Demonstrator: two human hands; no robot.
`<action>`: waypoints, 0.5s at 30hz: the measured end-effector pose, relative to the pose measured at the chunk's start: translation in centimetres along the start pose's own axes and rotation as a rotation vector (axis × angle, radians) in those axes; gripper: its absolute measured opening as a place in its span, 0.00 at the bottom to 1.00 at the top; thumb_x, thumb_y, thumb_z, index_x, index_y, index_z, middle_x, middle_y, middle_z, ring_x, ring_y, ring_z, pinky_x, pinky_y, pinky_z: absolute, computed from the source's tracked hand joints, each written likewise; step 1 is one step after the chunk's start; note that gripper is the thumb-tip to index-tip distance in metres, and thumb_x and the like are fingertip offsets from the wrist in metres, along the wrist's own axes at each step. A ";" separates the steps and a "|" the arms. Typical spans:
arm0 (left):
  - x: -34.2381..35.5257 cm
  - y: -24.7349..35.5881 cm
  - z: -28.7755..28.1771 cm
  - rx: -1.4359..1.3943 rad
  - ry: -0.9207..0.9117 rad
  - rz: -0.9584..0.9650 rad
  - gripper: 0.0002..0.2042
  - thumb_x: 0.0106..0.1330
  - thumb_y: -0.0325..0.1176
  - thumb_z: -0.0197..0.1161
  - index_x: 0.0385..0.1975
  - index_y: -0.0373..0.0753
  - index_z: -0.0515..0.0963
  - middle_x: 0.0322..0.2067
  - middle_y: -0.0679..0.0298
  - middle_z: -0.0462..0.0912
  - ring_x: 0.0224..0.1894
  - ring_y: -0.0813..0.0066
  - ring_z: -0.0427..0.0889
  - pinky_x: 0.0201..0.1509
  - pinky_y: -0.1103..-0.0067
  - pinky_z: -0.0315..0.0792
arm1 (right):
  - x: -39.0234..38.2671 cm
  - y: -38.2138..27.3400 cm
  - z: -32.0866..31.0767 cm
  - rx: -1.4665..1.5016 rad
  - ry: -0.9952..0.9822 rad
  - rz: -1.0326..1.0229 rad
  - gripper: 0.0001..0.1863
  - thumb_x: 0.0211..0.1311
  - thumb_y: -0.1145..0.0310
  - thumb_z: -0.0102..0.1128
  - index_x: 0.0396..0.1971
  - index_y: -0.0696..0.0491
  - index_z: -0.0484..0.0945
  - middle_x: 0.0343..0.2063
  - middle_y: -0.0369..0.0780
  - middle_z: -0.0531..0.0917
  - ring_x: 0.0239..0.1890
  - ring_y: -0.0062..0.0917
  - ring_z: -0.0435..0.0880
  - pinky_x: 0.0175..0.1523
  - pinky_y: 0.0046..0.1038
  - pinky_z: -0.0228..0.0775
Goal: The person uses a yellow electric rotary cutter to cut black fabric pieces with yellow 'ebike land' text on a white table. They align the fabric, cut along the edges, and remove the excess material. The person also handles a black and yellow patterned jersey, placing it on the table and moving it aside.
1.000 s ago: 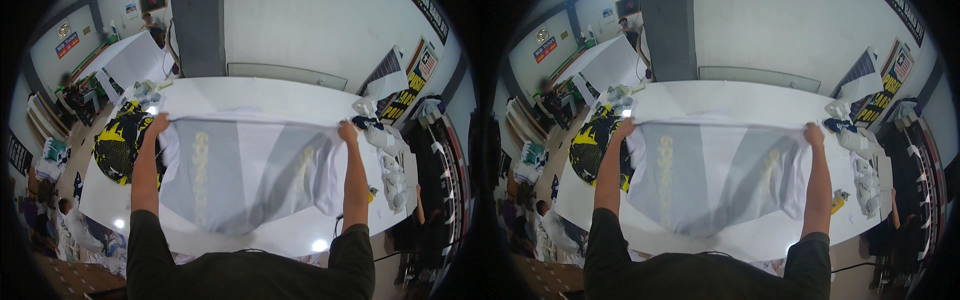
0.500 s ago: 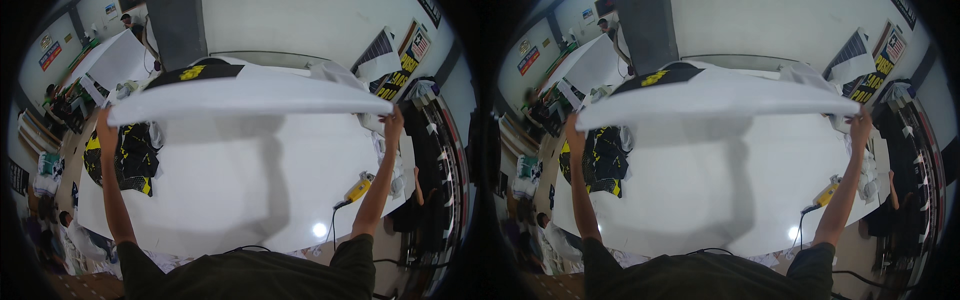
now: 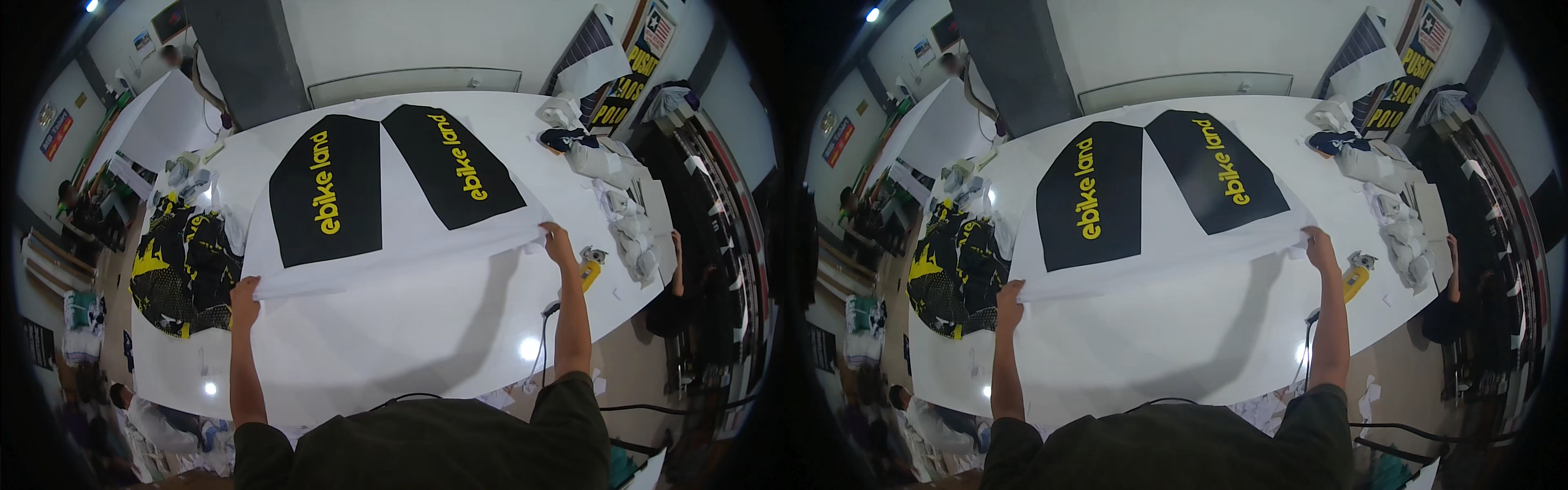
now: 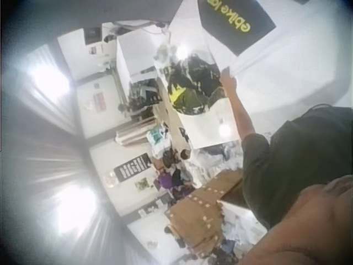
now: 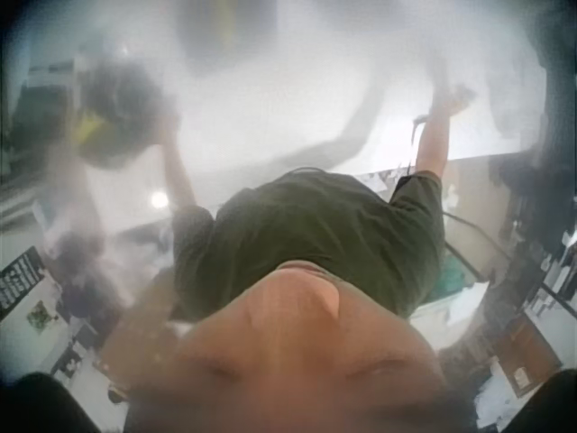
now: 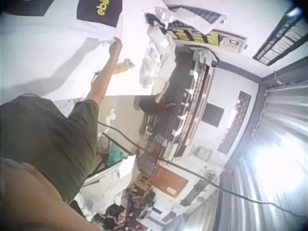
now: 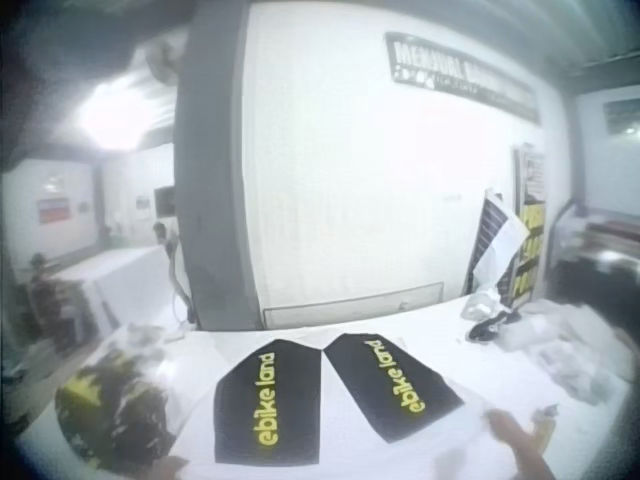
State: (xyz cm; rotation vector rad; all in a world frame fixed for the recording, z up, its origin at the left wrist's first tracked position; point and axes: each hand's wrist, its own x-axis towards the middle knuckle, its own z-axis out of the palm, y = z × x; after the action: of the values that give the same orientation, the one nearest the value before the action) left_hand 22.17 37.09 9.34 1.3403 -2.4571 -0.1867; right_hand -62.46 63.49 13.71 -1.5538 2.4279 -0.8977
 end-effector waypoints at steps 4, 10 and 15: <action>-3.3 2.6 3.1 0.187 -0.339 -0.129 0.38 0.52 0.24 0.66 0.69 0.46 0.72 0.67 0.49 0.70 0.68 0.43 0.69 0.69 0.52 0.65 | -4.2 5.5 1.3 -0.173 -0.178 0.011 0.22 0.60 0.84 0.55 0.55 0.57 0.81 0.63 0.51 0.79 0.66 0.46 0.77 0.69 0.40 0.70; -5.6 6.2 2.9 -0.120 -0.368 -0.374 0.51 0.53 0.60 0.76 0.77 0.50 0.61 0.77 0.48 0.53 0.79 0.43 0.51 0.74 0.39 0.51 | -7.3 -0.3 6.4 -0.198 -0.201 0.029 0.27 0.62 0.75 0.59 0.64 0.51 0.74 0.69 0.48 0.71 0.70 0.47 0.70 0.69 0.50 0.69; -7.3 8.7 4.8 0.003 -0.406 -0.519 0.61 0.49 0.72 0.72 0.80 0.50 0.51 0.80 0.48 0.39 0.81 0.37 0.38 0.73 0.32 0.42 | -10.0 -3.2 9.8 -0.213 -0.262 -0.029 0.29 0.67 0.67 0.61 0.68 0.48 0.70 0.70 0.47 0.69 0.70 0.49 0.69 0.67 0.53 0.68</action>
State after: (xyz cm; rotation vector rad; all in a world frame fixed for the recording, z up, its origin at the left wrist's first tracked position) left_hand 17.26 47.71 5.59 2.0925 -2.3420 -0.6324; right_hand -51.33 67.05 5.42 -1.6586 2.3773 -0.4160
